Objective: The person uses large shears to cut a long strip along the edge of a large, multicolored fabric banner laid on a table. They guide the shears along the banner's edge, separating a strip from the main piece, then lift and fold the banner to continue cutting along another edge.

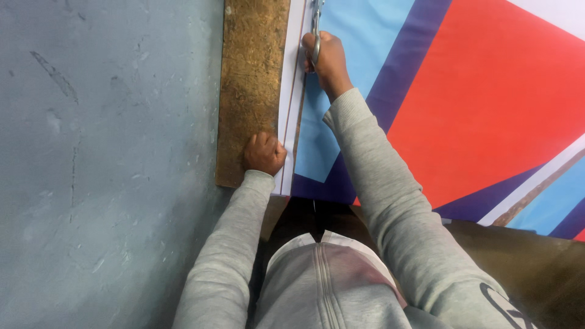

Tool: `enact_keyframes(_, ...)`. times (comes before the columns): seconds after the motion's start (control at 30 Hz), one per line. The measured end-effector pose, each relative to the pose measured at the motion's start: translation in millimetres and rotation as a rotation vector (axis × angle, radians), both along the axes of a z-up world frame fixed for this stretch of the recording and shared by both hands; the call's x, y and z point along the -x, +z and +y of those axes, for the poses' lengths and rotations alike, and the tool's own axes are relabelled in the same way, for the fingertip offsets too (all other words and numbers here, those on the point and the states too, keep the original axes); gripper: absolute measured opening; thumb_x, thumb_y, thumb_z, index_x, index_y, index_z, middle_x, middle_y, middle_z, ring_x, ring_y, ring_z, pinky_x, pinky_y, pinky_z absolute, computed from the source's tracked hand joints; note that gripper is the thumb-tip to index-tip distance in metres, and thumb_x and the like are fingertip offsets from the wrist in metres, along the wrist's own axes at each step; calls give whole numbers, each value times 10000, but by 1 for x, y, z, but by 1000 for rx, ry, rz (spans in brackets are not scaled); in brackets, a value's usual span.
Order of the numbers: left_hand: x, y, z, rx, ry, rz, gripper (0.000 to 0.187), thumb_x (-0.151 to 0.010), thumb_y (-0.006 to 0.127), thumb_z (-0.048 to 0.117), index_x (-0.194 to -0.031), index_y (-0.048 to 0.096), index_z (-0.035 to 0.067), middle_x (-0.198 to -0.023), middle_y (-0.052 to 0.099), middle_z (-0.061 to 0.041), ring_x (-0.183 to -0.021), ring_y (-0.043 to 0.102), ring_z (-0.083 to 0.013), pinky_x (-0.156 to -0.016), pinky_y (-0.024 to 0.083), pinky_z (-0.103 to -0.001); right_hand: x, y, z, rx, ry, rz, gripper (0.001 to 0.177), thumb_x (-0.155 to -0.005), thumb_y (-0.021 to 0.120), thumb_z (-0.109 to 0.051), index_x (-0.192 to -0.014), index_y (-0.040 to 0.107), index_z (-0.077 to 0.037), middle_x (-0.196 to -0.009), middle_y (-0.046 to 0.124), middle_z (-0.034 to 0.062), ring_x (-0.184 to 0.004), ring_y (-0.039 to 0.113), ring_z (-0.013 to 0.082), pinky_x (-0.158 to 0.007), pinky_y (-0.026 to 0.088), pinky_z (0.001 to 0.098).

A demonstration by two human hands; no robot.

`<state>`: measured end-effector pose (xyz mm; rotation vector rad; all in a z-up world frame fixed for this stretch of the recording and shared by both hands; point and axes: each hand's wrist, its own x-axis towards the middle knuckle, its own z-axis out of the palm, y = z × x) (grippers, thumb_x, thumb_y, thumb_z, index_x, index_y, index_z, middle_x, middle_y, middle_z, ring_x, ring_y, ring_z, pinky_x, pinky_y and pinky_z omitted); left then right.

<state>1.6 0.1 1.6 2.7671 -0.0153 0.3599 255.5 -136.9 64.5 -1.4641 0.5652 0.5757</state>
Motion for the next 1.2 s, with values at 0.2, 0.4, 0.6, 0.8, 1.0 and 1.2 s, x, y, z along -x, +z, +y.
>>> enact_keyframes(0.2,5,-4,1,-49,1,91,209,-702,659,96,-657,458,136,-705,437,-59,-631,445,-248,-418,323,-366,-27,2,-5,90,121,-56,205,-737,584,-237,-649,458,-101,-520,554,87,-444,492,173,-466,361,316)
enact_keyframes(0.4,4,-5,0,-13,10,55,249,-679,670,61,-636,437,139,-697,421,-49,-613,411,-238,-402,268,-357,-53,-13,-7,-12,116,-136,287,-723,616,-239,-575,406,-111,-503,461,93,-444,413,181,-456,299,347)
enact_keyframes(0.6,2,-1,0,-26,9,57,203,-696,661,94,-658,465,129,-710,447,-65,-633,441,-254,-443,316,-375,-51,-20,-4,2,78,-164,257,-763,612,-251,-630,449,-104,-553,505,62,-444,467,152,-443,339,313)
enact_keyframes(0.8,4,-3,0,-31,6,77,203,-714,667,104,-671,471,140,-720,450,-49,-643,456,-243,-400,323,-352,-52,-13,-1,-33,20,-68,203,-757,606,-221,-722,432,-123,-630,460,18,-496,469,137,-448,343,295)
enact_keyframes(1.0,4,-3,1,-3,2,54,213,-727,673,118,-677,467,141,-723,445,-47,-646,435,-238,-445,321,-351,-86,-34,-21,329,576,-572,449,-906,412,-376,-529,488,-144,-516,608,-29,-529,662,88,-596,471,265)
enact_keyframes(1.2,4,-6,3,6,-23,62,191,-715,635,86,-675,455,135,-719,426,-59,-637,414,-238,-450,302,-351,-97,-55,-7,83,169,-312,326,-760,582,-246,-552,351,-148,-471,429,27,-393,448,126,-421,314,305)
